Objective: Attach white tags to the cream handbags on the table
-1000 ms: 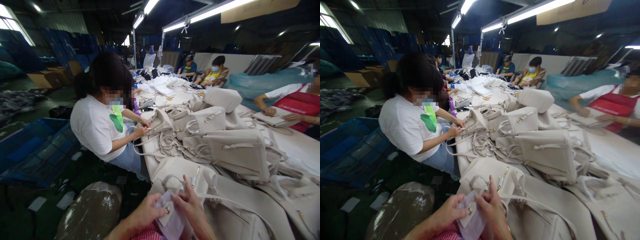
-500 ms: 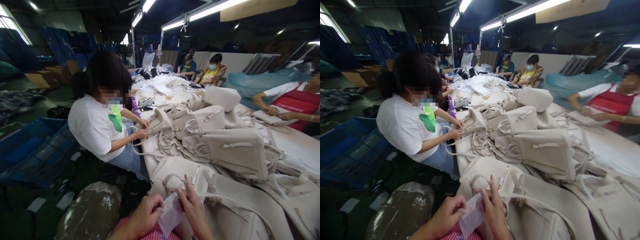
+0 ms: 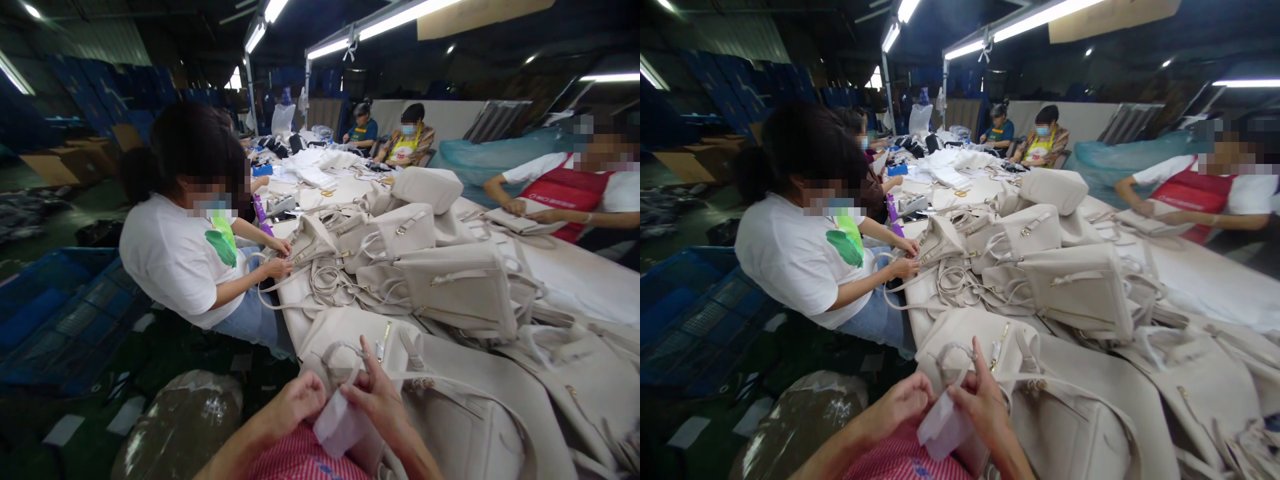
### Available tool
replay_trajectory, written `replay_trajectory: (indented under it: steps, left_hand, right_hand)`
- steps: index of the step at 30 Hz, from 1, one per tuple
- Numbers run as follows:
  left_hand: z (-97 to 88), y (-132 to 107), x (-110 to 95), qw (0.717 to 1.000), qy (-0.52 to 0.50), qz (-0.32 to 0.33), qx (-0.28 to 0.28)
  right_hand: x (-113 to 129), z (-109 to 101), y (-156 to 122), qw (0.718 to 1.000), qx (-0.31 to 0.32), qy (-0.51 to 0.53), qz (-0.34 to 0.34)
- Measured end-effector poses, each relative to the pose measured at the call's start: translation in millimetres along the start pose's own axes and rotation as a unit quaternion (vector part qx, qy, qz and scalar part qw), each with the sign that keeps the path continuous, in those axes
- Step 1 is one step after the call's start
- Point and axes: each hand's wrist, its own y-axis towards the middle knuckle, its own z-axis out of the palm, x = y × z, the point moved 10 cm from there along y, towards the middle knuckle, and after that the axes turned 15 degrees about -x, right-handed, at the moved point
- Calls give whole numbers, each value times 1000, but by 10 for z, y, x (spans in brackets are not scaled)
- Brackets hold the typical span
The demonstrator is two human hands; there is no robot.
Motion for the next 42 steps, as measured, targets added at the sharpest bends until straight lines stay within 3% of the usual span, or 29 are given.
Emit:
replay_trajectory:
  steps: [4,7,14,17,19,24,29,32,35,38,42]
  left_hand:
    - [132,243,112,996,74,-56,10]
    - [282,341,167,995,70,-73,25]
    - [669,303,128,978,-135,-152,57]
    - [877,263,15,972,-149,-155,91]
    - [943,291,-65,978,-140,-130,80]
    - [939,371,-21,988,-88,-126,-5]
    - [918,356,74,986,-84,-130,-66]
    - [947,277,151,983,-83,-148,-64]
    - [933,169,212,982,-99,-151,-54]
    - [844,63,311,986,-75,-140,-55]
    - [686,-48,516,981,-74,-157,-91]
  right_hand:
    - [-35,-6,35,1000,6,4,2]
    - [44,-119,37,1000,-20,-1,-18]
    - [-56,-648,-197,986,-106,113,57]
    - [-222,-880,-343,973,-154,160,54]
    - [-313,-947,-459,972,-180,146,41]
    - [-323,-802,-686,968,-198,152,-22]
    - [-479,-710,-778,939,-223,261,15]
    - [-518,-664,-843,940,-211,268,14]
    - [-633,-666,-937,943,-228,235,57]
    - [-676,-675,-1017,940,-235,238,66]
    - [-744,-632,-1079,947,-200,240,76]
